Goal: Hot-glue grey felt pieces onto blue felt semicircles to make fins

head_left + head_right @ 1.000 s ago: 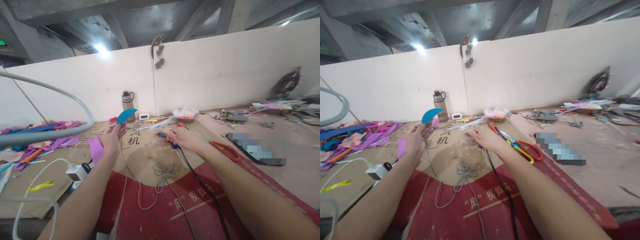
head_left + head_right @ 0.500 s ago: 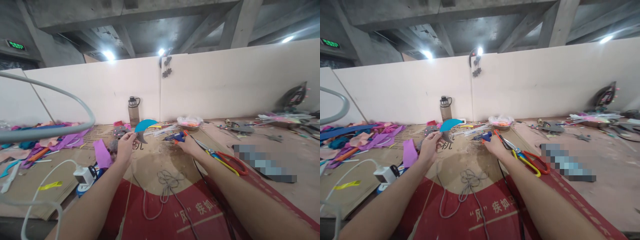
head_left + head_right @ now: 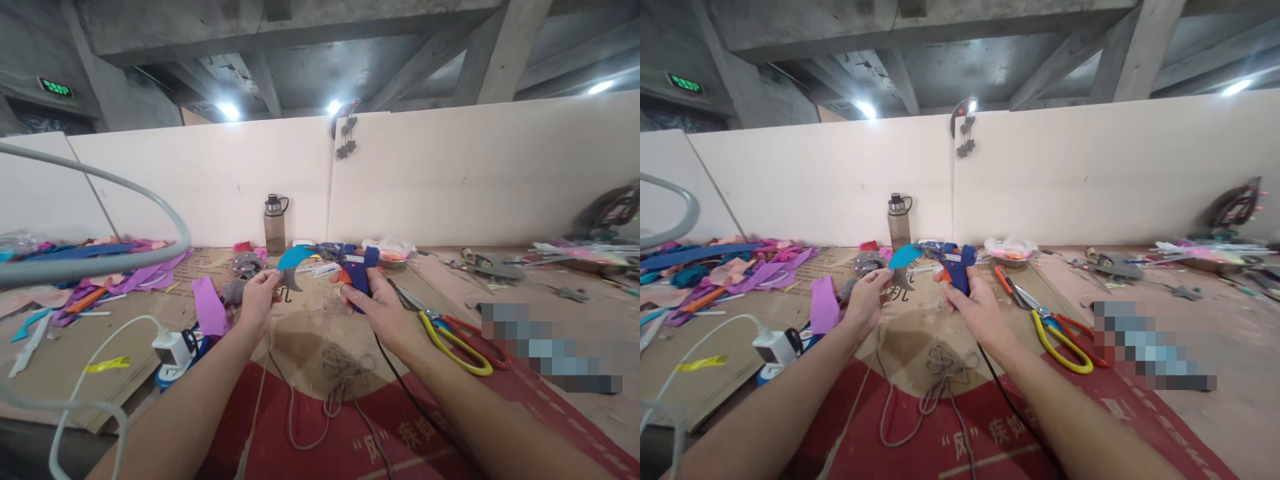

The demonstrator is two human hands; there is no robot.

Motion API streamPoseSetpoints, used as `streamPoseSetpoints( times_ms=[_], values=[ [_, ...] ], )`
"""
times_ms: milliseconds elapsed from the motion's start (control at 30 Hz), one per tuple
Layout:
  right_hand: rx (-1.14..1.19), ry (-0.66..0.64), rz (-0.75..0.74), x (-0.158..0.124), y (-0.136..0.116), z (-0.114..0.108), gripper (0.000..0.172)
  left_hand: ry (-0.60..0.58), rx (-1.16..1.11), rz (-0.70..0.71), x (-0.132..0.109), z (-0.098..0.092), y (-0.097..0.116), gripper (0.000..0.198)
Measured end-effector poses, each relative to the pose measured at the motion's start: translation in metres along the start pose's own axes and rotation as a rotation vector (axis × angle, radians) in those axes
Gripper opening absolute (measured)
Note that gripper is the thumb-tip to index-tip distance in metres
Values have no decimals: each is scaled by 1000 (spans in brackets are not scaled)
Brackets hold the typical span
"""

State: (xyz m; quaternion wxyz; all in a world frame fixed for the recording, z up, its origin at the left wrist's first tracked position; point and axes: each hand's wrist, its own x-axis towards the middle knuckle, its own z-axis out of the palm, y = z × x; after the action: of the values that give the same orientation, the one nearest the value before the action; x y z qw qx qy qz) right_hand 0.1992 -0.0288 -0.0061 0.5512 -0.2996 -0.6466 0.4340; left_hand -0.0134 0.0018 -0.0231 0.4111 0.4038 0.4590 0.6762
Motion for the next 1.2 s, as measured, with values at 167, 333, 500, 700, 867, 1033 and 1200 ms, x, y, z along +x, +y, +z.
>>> streamPoseSetpoints(
  times_ms=[167,333,500,700,867,1033,1200],
  values=[
    [-208,-23,-11,-6,-3,6,23,-29,-57,-17,-5,5,-1,26],
    [-344,-12,-5,-8,-6,9,25,-42,-125,6,-10,9,3,24],
    [-424,-13,-34,-10,-5,11,25,-58,-165,38,-14,12,6,23],
    [-493,-5,-69,-10,3,10,26,-82,-212,31,-18,16,6,23],
    [-510,1,-108,-10,4,11,25,-85,-193,41,-19,17,6,23],
    [-527,-19,-121,-12,5,14,25,-98,-156,80,-19,18,3,21],
    [-544,-5,-126,-11,6,13,27,-90,-147,96,-17,17,2,21]
  ],
)
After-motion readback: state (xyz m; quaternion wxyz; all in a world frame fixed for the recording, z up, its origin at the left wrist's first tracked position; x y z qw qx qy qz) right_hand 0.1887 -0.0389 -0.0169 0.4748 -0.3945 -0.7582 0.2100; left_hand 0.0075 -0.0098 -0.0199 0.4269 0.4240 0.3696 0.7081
